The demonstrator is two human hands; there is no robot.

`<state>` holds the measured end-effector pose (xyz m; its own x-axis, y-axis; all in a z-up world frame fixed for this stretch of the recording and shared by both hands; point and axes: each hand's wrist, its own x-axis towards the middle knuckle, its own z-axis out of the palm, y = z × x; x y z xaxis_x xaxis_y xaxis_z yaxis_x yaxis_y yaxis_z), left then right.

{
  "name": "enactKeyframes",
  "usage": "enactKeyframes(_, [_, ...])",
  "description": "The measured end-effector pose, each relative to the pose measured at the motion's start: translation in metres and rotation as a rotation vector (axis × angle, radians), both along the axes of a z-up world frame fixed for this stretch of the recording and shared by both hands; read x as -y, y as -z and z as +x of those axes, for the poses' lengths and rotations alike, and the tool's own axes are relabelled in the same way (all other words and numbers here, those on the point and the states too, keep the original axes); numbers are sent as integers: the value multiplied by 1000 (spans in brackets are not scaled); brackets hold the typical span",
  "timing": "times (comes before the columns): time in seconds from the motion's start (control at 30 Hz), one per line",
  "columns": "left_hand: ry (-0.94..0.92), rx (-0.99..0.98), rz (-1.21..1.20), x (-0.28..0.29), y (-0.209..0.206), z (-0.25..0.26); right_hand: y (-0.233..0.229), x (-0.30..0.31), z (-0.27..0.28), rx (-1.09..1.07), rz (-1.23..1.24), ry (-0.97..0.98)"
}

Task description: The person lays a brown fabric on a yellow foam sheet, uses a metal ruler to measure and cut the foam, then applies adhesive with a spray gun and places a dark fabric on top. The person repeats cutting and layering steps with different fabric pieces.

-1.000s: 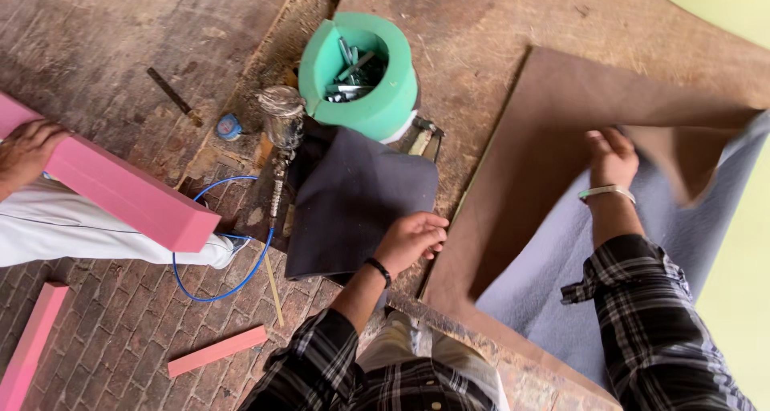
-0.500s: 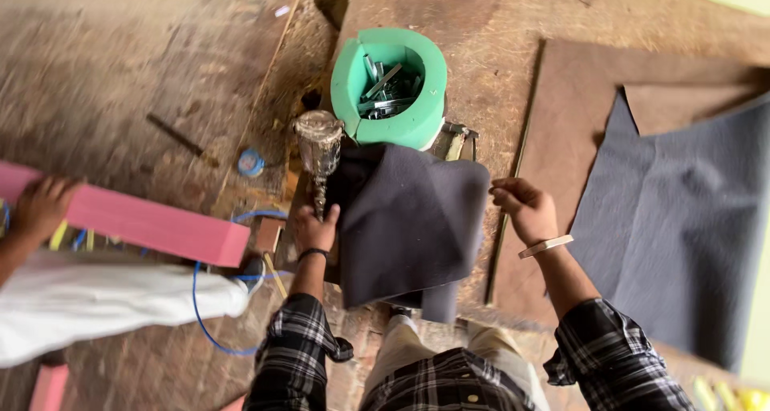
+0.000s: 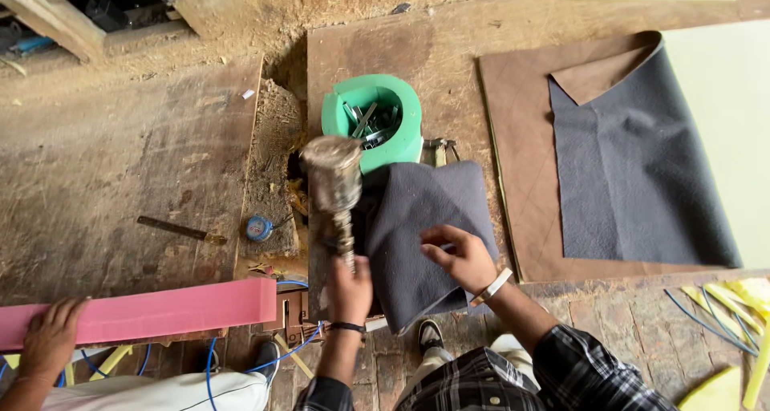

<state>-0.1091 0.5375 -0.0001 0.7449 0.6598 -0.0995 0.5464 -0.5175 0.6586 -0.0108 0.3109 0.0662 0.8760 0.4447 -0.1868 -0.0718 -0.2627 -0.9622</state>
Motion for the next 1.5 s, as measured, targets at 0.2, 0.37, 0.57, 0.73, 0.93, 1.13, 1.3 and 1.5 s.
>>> enactKeyframes(0.2, [556, 317, -262, 126, -88, 44, -25, 7, -2, 89, 361, 192])
enactKeyframes(0.37, [854, 513, -378, 238, -123, 83, -42, 103, 21, 177, 102, 609])
enactKeyframes(0.57, [1197, 9, -483, 353, -92, 118, -43, 254, 58, 42, 433, 970])
enactKeyframes(0.73, [1578, -496, -655, 415, -8, 127, -42, 419, 145, 160, 411, 1001])
enactKeyframes(0.93, [1018, -437, -924, 475, 56, 153, -38, 558, 256, 29, 180, 916])
enactKeyframes(1.13, [814, -410, -763, 511, 42, 177, -8, 579, 326, 1, 187, 793])
enactKeyframes(1.3, [645, -291, -826, 526, 30, 191, -4, 577, 371, 30, 227, 764])
enactKeyframes(1.5, [593, -217, -752, 552, 22, 209, -10, 589, 396, 56, 242, 800])
